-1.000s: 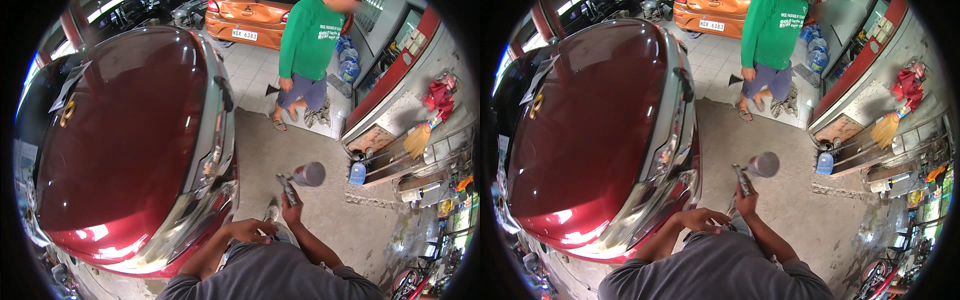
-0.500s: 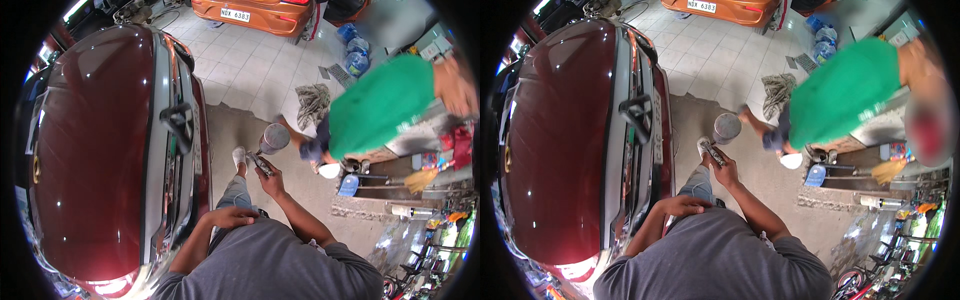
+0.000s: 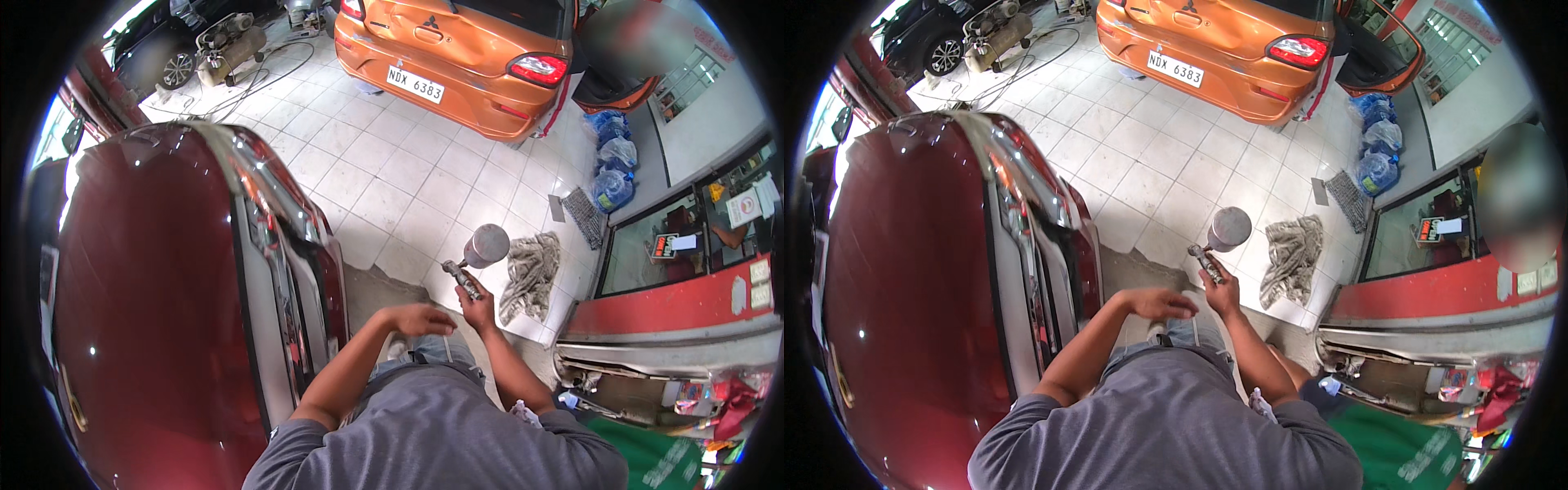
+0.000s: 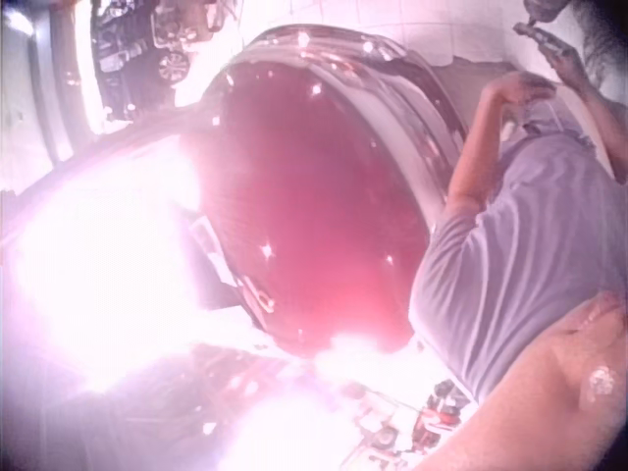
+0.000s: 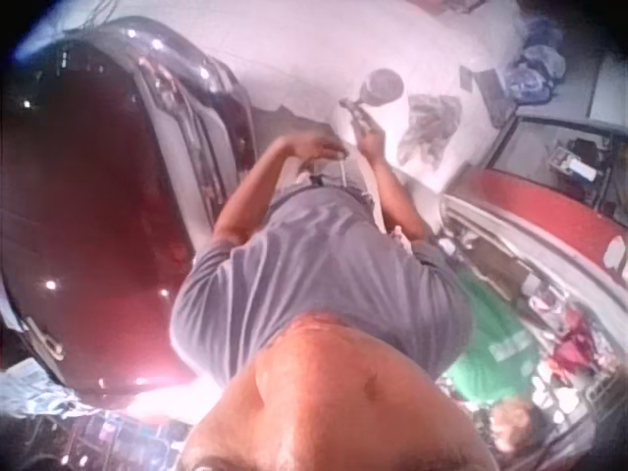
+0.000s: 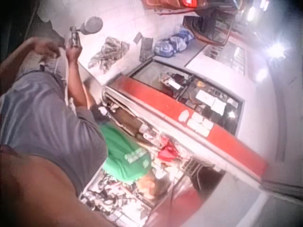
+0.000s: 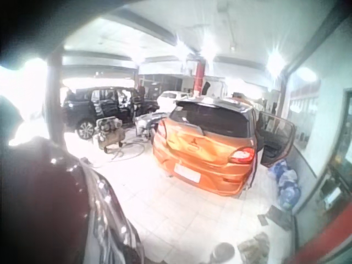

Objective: The person sprays red paint onto a car door using a spray gun, then wipes the surface with a cloth. The person later refills the spray gun with red paint from a container.

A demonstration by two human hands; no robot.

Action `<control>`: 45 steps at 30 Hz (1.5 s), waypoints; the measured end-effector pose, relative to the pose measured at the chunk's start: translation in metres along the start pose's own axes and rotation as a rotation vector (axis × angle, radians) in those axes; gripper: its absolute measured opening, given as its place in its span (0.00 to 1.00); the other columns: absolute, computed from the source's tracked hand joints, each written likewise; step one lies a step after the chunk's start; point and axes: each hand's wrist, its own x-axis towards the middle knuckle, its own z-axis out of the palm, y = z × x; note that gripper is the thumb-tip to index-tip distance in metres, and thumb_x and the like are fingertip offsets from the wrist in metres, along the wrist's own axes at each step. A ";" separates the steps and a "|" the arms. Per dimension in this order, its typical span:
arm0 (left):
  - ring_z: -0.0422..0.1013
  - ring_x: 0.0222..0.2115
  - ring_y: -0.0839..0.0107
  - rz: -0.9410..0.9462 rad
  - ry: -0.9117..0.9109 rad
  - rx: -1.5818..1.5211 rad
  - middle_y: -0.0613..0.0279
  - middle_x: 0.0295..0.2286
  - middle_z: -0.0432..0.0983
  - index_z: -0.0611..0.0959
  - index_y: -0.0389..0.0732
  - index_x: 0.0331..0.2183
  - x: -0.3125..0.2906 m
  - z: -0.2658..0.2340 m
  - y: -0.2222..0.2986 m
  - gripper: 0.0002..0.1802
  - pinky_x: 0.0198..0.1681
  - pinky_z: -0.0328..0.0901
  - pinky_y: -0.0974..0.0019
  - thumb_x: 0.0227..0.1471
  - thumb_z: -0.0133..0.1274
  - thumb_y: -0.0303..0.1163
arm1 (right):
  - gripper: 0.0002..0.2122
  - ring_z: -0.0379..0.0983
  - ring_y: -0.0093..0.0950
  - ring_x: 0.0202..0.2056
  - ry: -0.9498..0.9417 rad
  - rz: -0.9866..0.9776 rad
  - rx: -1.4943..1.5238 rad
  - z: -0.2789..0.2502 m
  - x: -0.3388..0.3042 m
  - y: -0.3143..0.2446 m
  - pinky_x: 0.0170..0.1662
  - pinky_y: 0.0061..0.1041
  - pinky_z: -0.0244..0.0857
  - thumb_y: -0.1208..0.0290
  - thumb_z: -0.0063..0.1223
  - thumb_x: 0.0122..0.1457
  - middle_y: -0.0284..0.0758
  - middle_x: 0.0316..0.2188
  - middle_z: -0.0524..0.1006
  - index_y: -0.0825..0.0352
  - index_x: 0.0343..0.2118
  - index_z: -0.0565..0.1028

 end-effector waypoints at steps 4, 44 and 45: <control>0.74 0.50 0.67 -0.101 0.252 -0.237 0.57 0.49 0.79 0.78 0.38 0.56 0.052 -0.165 -0.048 0.31 0.52 0.68 0.59 0.63 0.53 0.52 | 0.20 0.82 0.44 0.38 -0.041 0.012 -0.055 0.026 0.152 -0.002 0.39 0.35 0.74 0.61 0.59 0.63 0.46 0.40 0.83 0.62 0.56 0.77; 0.75 0.24 0.57 -0.893 1.353 -0.240 0.51 0.25 0.80 0.85 0.42 0.29 -0.446 -1.453 -0.513 0.08 0.29 0.69 0.53 0.49 0.55 0.33 | 0.21 0.81 0.42 0.36 -0.404 -0.393 0.013 0.731 1.548 -0.511 0.38 0.37 0.74 0.60 0.59 0.62 0.40 0.39 0.83 0.50 0.58 0.75; 0.74 0.19 0.61 -0.710 1.602 -0.786 0.56 0.22 0.79 0.86 0.43 0.26 -0.446 -1.419 -0.515 0.05 0.23 0.67 0.55 0.46 0.57 0.32 | 0.21 0.81 0.42 0.34 -0.401 -0.360 -0.010 0.740 1.584 -0.527 0.36 0.36 0.74 0.60 0.59 0.61 0.40 0.36 0.84 0.51 0.58 0.75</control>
